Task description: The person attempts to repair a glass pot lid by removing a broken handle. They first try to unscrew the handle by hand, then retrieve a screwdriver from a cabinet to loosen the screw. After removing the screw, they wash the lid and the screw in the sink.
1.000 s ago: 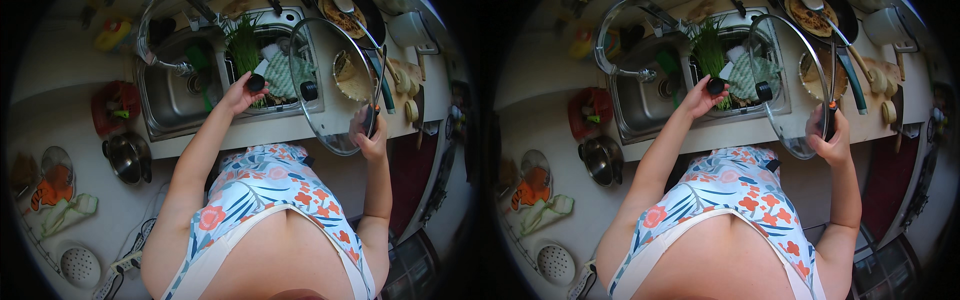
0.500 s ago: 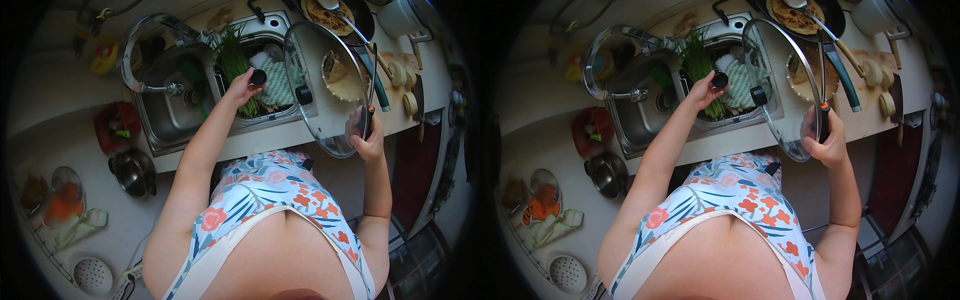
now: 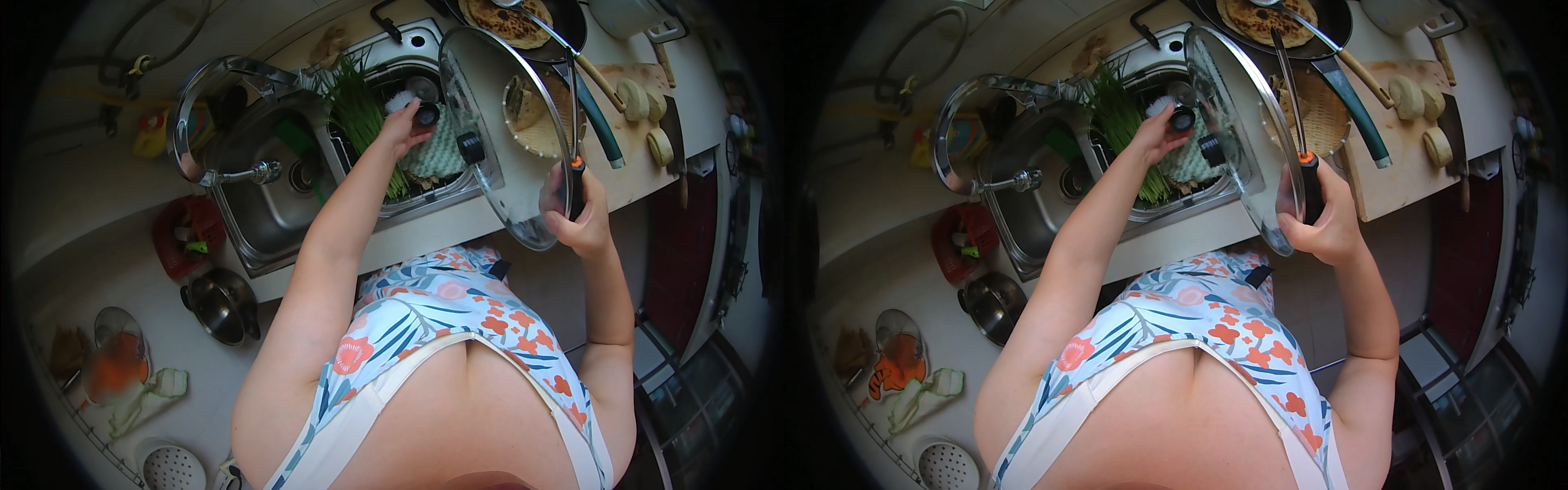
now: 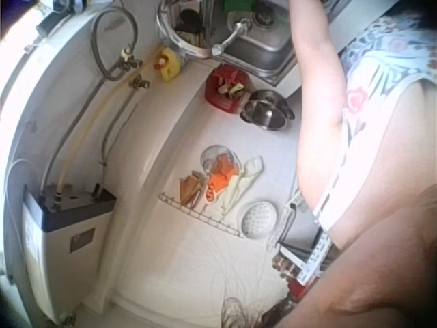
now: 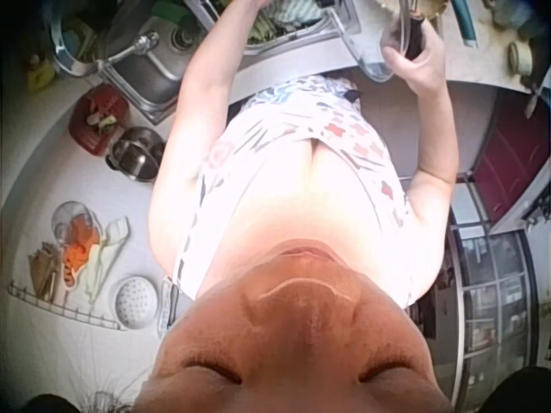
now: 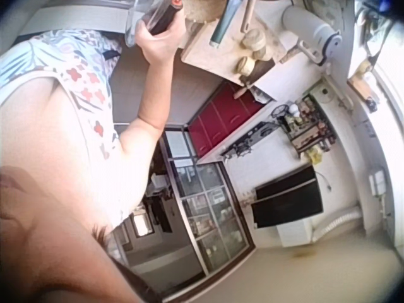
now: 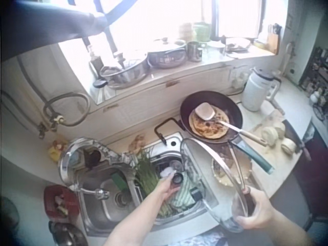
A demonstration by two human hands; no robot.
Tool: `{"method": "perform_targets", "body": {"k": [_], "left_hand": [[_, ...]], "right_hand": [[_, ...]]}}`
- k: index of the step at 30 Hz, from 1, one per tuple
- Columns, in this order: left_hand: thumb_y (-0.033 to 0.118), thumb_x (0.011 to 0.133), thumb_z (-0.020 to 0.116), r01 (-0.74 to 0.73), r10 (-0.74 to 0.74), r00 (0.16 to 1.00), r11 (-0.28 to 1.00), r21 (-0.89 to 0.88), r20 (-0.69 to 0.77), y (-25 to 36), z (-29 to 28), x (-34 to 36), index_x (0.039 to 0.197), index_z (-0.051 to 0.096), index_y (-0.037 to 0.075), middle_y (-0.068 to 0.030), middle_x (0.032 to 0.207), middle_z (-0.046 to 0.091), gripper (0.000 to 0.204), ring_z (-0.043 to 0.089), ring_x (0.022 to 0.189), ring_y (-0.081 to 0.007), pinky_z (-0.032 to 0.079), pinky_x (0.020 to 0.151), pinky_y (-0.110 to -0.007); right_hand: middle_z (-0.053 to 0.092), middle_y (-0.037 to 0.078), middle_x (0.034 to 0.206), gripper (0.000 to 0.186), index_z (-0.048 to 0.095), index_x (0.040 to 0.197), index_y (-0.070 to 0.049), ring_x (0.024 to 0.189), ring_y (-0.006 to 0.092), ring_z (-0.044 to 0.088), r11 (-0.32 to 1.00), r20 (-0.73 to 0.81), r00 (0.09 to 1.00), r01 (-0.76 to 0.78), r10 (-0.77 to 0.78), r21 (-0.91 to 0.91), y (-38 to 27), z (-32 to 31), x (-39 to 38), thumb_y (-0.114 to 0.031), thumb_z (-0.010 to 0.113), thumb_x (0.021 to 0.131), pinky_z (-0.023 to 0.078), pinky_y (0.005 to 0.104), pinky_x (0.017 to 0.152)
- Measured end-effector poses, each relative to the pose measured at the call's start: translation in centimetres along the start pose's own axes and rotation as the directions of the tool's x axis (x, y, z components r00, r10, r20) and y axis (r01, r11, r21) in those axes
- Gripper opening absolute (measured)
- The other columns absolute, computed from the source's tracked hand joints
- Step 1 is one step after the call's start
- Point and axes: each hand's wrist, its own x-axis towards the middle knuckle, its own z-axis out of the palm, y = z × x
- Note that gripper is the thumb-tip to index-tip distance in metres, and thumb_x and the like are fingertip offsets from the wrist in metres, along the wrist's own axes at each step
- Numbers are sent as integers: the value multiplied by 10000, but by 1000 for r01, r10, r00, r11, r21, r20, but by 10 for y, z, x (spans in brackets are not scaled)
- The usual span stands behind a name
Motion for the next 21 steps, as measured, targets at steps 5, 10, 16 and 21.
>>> {"method": "perform_targets", "body": {"k": [5,10,16,21], "left_hand": [[373,924,526,-99,102,986,995,-35,128,3,7,-13,1121,552,83,-67,937,635,352,623,874,-206,504,741,-337],[298,840,652,-509,459,855,664,547,239,-26,-6,14,1059,567,24,-96,920,622,360,589,772,-199,489,699,-323],[266,810,687,-526,643,741,380,761,191,-37,-1,3,1068,584,-7,-100,878,638,389,606,788,-196,475,730,-301],[330,841,639,-404,693,713,282,870,106,-35,-1,3,1098,584,-1,-123,884,638,423,611,810,-229,474,747,-325]], "right_hand": [[464,-23,676,308,485,884,-20,603,43,404,999,-31,999,32,-32,22,1,1,-4,-74,628,616,333,186,557],[470,-23,669,302,489,867,-29,592,42,404,998,-54,998,35,-38,-55,-3,5,-8,-87,636,610,327,182,553],[474,-26,670,289,497,863,-42,599,43,412,992,-94,995,2,-14,-128,-2,14,-16,-81,635,612,338,187,562],[483,-22,698,279,497,869,-45,632,47,435,994,-103,995,-24,13,-107,-5,29,-21,-67,636,628,360,198,586]]}}
